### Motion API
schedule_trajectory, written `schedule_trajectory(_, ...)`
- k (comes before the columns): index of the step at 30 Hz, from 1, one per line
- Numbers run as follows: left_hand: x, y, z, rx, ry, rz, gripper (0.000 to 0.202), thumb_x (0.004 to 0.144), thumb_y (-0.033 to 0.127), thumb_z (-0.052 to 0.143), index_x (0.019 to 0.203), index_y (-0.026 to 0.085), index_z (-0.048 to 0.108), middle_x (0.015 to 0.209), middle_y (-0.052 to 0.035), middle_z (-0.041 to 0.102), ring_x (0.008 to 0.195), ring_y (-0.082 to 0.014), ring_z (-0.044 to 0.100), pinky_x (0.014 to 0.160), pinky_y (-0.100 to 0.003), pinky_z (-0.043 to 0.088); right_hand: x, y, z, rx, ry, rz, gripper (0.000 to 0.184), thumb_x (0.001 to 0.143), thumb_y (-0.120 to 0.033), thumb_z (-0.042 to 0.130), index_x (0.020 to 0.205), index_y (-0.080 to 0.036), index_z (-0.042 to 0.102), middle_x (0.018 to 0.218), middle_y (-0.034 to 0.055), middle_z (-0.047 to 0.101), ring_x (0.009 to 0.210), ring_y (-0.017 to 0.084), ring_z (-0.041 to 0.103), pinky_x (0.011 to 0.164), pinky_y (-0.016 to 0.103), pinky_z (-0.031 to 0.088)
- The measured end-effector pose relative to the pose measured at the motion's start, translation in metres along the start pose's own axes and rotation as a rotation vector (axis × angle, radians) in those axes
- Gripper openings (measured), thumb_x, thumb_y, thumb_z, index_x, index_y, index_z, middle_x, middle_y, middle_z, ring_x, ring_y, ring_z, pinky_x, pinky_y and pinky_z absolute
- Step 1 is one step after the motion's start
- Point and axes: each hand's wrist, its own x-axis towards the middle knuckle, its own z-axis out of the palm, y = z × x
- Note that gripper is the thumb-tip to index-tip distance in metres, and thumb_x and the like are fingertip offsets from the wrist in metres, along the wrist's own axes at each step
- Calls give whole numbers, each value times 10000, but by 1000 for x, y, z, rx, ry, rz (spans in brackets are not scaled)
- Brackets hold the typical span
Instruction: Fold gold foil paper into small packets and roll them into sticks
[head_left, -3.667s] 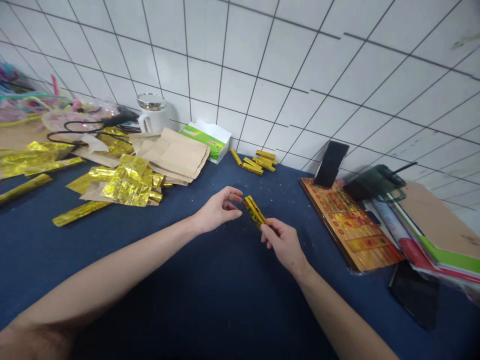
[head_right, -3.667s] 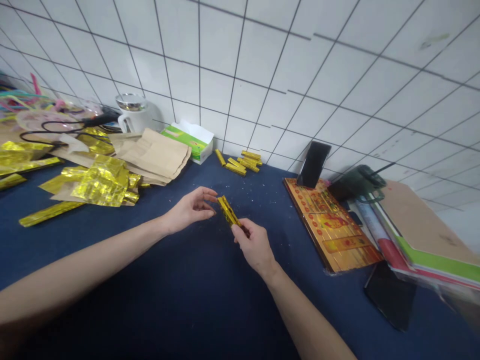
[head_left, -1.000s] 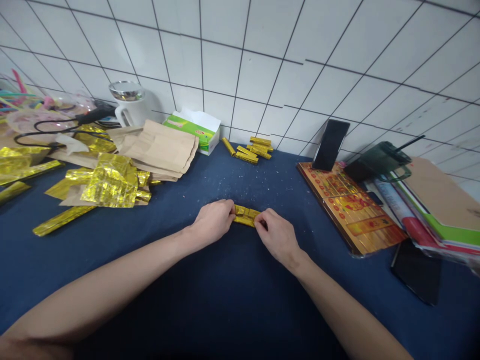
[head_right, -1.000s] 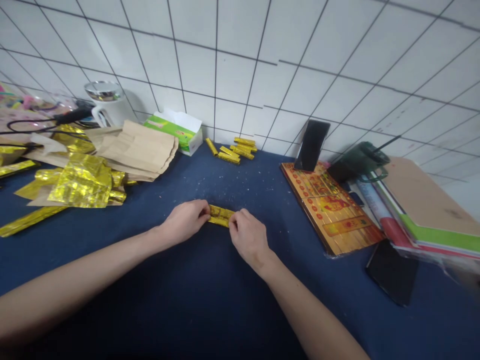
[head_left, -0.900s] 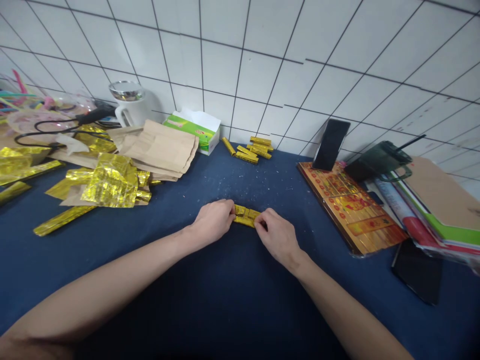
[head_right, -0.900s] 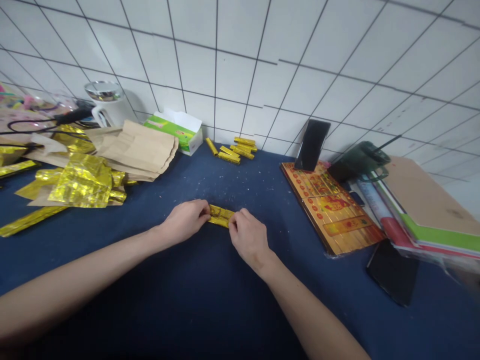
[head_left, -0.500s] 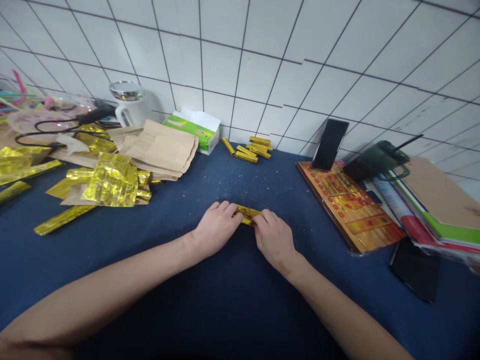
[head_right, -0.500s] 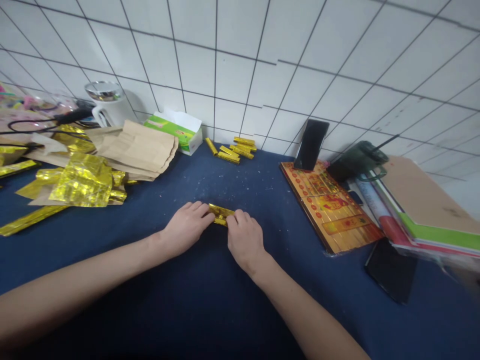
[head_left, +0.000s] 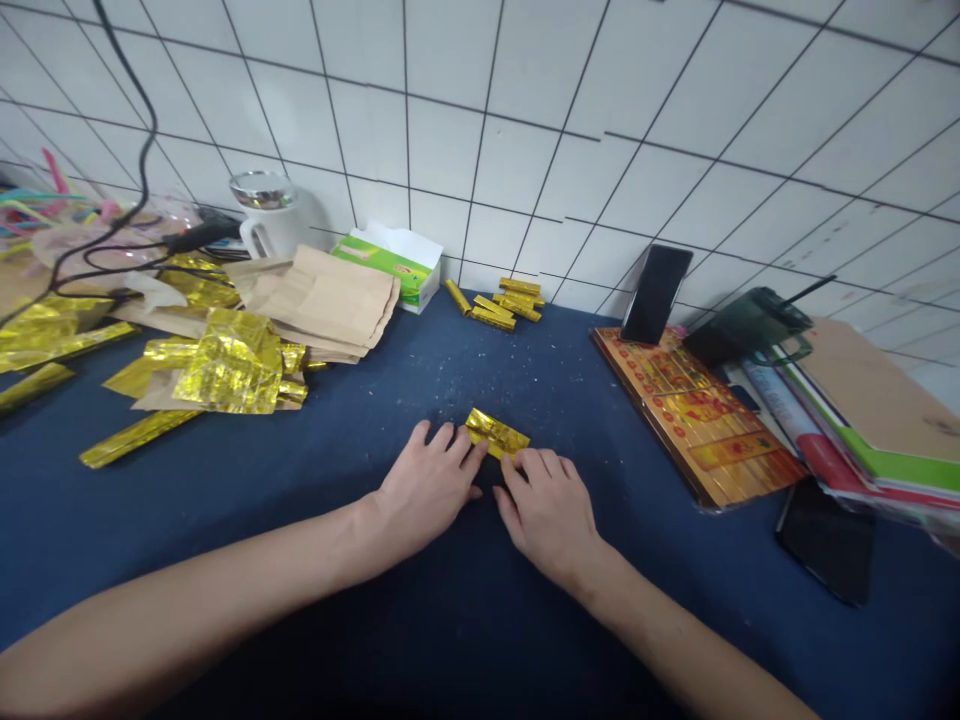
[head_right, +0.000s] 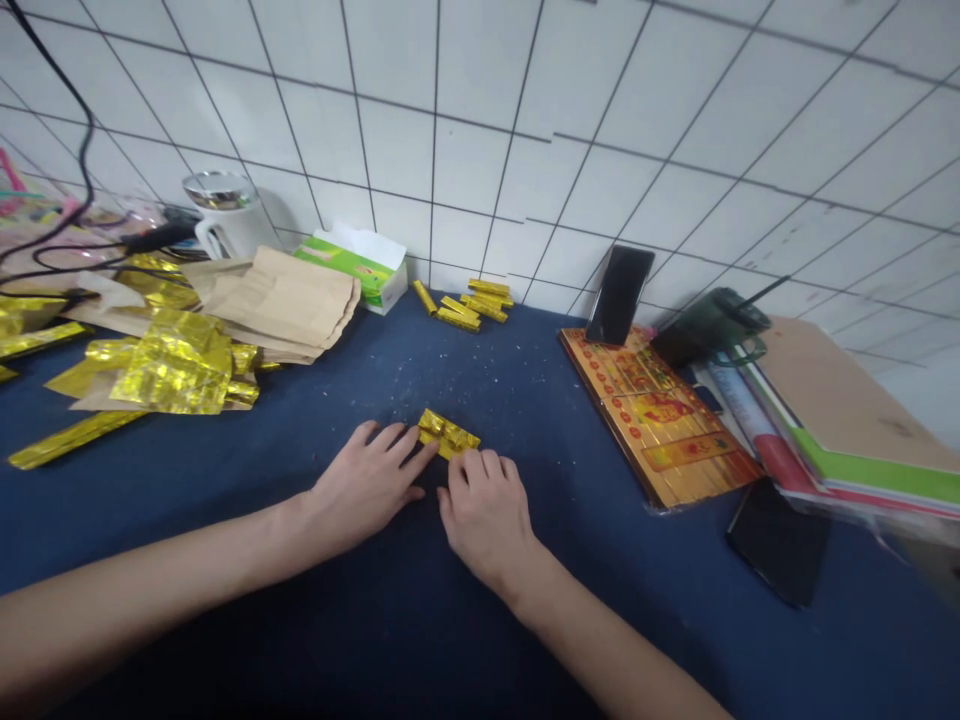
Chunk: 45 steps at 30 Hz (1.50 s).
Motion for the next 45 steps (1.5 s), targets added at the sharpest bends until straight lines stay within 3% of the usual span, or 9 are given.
schedule_trajectory(4, -3, -5, 5, -20, -18, 15, 497, 828, 341, 539, 1273, 154, 421, 1296, -150, 452, 1203, -327, 377, 952, -499, 285, -10, -6, 3, 11, 26, -67, 304, 854, -219, 437, 1087, -94, 588, 1154, 148, 580, 1117, 284, 445, 946, 487, 311)
schedule_trajectory(7, -3, -9, 10, -23, -13, 36, 500, 837, 359, 520, 1287, 173, 404, 1335, -136, 420, 1229, -319, 357, 974, -512, 261, -14, -6, 7, -2, 13, -133, 329, 891, -200, 375, 1150, -101, 552, 1237, 136, 540, 1239, 273, 345, 1023, 555, 185)
schedule_trajectory(21, -3, -10, 11, 7, -13, 22, 495, 859, 431, 452, 1281, 175, 413, 1347, -133, 412, 1262, -302, 319, 1003, -529, 224, -30, -5, 13, 41, 22, -172, 333, 916, -238, 367, 1188, -128, 525, 1254, 109, 534, 1248, 222, 366, 1058, 547, 119)
schedule_trajectory(24, -3, -5, 11, 19, 9, 12, 528, 845, 461, 461, 1267, 144, 434, 1375, -147, 366, 1301, -318, 232, 1011, -544, 202, -29, -6, 13, 54, 21, -164, 338, 916, -243, 361, 1184, -127, 531, 1262, 107, 527, 1254, 220, 358, 1059, 541, 123)
schedule_trajectory(27, -3, -2, 10, 16, 8, 32, 525, 862, 422, 447, 1269, 91, 423, 1355, -160, 389, 1285, -309, 262, 1017, -528, 207, -29, -8, 12, 71, 12, -160, 357, 916, -271, 352, 1188, -121, 529, 1272, 116, 515, 1257, 222, 352, 1062, 534, 112)
schedule_trajectory(31, 0, -6, 8, -43, -9, 76, 459, 896, 348, 387, 1269, 82, 411, 1329, -152, 425, 1243, -279, 345, 1020, -491, 223, -30, -14, 7, 84, -37, -158, 435, 910, -354, 346, 1209, -80, 505, 1282, 167, 492, 1264, 260, 334, 1055, 557, 92)
schedule_trajectory(39, 12, -22, 13, -220, -57, 110, 325, 889, 229, 372, 1183, 135, 472, 1332, -107, 439, 1292, -240, 288, 1033, -482, 203, -22, -32, -12, 171, -147, -257, 683, 845, -531, 387, 1298, -18, 382, 1322, 232, 419, 1288, 366, 233, 1005, 627, 148)
schedule_trajectory(42, 14, -24, 13, -263, -42, 97, 306, 885, 253, 405, 1162, 155, 493, 1317, -92, 461, 1284, -234, 308, 1037, -480, 201, -18, -20, -13, 252, -125, -254, 548, 852, -480, 414, 1229, -88, 482, 1245, 189, 519, 1255, 328, 324, 1009, 611, 169)
schedule_trajectory(45, 15, -24, 12, -300, -32, 78, 344, 866, 364, 459, 1144, 167, 511, 1300, -90, 482, 1270, -244, 330, 1034, -481, 209, -9, 9, -9, 344, 21, -212, 279, 887, -226, 380, 1059, -193, 597, 1055, 66, 660, 1108, 211, 511, 1026, 513, 245)
